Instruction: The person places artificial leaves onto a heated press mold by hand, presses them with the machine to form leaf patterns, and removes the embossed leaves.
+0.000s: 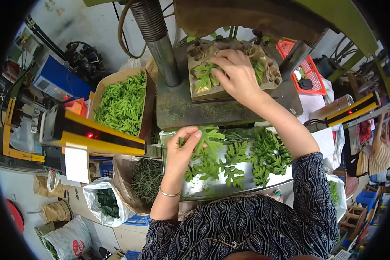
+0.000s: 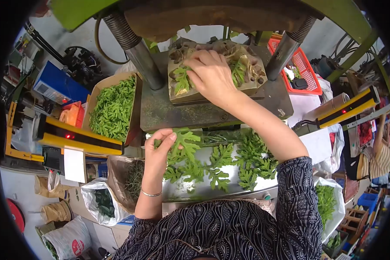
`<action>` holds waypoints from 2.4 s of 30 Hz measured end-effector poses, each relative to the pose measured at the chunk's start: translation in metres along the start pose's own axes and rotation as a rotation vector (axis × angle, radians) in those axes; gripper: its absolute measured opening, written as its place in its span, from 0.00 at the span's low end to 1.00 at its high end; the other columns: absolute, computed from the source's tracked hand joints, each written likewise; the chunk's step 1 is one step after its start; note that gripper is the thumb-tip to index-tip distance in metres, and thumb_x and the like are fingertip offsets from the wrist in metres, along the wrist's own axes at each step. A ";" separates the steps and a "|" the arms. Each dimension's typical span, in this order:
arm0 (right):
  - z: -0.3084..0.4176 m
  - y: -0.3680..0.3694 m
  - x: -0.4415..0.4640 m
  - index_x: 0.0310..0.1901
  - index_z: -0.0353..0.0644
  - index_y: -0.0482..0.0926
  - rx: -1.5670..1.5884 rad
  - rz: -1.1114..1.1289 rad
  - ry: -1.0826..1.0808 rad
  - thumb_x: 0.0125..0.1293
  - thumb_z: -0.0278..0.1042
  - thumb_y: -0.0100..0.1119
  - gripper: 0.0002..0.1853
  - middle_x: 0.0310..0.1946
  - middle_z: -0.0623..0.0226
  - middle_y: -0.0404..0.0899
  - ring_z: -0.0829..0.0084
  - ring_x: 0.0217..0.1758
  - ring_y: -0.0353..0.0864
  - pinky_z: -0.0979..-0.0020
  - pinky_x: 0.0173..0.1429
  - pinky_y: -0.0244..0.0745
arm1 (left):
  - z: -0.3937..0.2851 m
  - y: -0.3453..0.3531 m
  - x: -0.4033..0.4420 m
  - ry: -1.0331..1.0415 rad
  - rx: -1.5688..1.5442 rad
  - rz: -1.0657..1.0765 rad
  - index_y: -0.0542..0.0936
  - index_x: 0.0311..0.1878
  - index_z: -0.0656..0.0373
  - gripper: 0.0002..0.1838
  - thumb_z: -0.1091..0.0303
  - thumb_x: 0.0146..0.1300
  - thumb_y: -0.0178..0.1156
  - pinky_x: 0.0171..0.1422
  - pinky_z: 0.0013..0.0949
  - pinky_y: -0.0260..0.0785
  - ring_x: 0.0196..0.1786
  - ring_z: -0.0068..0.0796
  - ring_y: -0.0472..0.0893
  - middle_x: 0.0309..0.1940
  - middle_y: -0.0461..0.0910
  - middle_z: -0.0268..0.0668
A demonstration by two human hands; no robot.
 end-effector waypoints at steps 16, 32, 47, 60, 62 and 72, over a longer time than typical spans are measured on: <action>0.006 0.006 0.005 0.39 0.45 0.80 -0.160 0.142 -0.284 0.52 0.26 0.58 0.11 0.46 0.68 0.75 0.67 0.51 0.71 0.62 0.61 0.62 | 0.008 0.002 0.017 -0.034 0.060 0.020 0.78 0.40 0.65 0.05 0.78 0.60 0.59 0.24 0.19 0.66 0.26 0.26 0.80 0.27 0.78 0.35; 0.019 0.026 0.007 0.31 0.42 0.78 -0.253 0.174 -0.356 0.47 0.28 0.58 0.07 0.44 0.66 0.75 0.66 0.48 0.71 0.60 0.60 0.63 | 0.008 -0.001 0.016 -0.028 -0.011 -0.011 0.78 0.40 0.65 0.05 0.78 0.62 0.58 0.25 0.20 0.65 0.28 0.26 0.80 0.30 0.78 0.37; 0.058 0.004 -0.099 0.36 0.36 0.80 0.905 0.203 0.497 0.65 0.29 0.56 0.07 0.26 0.66 0.79 0.77 0.24 0.74 0.77 0.27 0.72 | -0.019 0.033 -0.018 0.895 0.820 -0.232 0.79 0.48 0.64 0.13 0.78 0.58 0.61 0.32 0.19 0.71 0.37 0.27 0.81 0.37 0.81 0.39; 0.030 -0.008 -0.111 0.35 0.34 0.81 1.167 0.340 0.848 0.67 0.29 0.55 0.08 0.22 0.68 0.79 0.80 0.22 0.77 0.81 0.31 0.75 | -0.032 0.033 -0.006 0.486 0.408 0.035 0.79 0.44 0.65 0.11 0.79 0.57 0.62 0.32 0.21 0.69 0.32 0.24 0.79 0.40 0.81 0.41; 0.027 -0.013 -0.114 0.35 0.35 0.81 1.138 0.231 0.880 0.67 0.31 0.55 0.09 0.20 0.69 0.78 0.80 0.21 0.76 0.81 0.29 0.74 | -0.024 0.029 -0.010 0.329 0.249 0.017 0.79 0.41 0.66 0.09 0.79 0.56 0.63 0.32 0.22 0.70 0.30 0.24 0.79 0.37 0.81 0.40; 0.011 -0.054 -0.126 0.30 0.35 0.81 0.909 0.063 0.685 0.65 0.32 0.57 0.10 0.16 0.76 0.70 0.85 0.20 0.64 0.83 0.25 0.59 | -0.020 0.032 -0.042 0.452 0.277 0.178 0.79 0.37 0.63 0.05 0.78 0.58 0.63 0.26 0.19 0.65 0.22 0.20 0.77 0.26 0.79 0.33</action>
Point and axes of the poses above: each hand's wrist, its own x-axis towards the middle knuckle, its own y-axis out of the palm, z = x × y, the point moved 5 cm from there along x, towards the middle knuckle
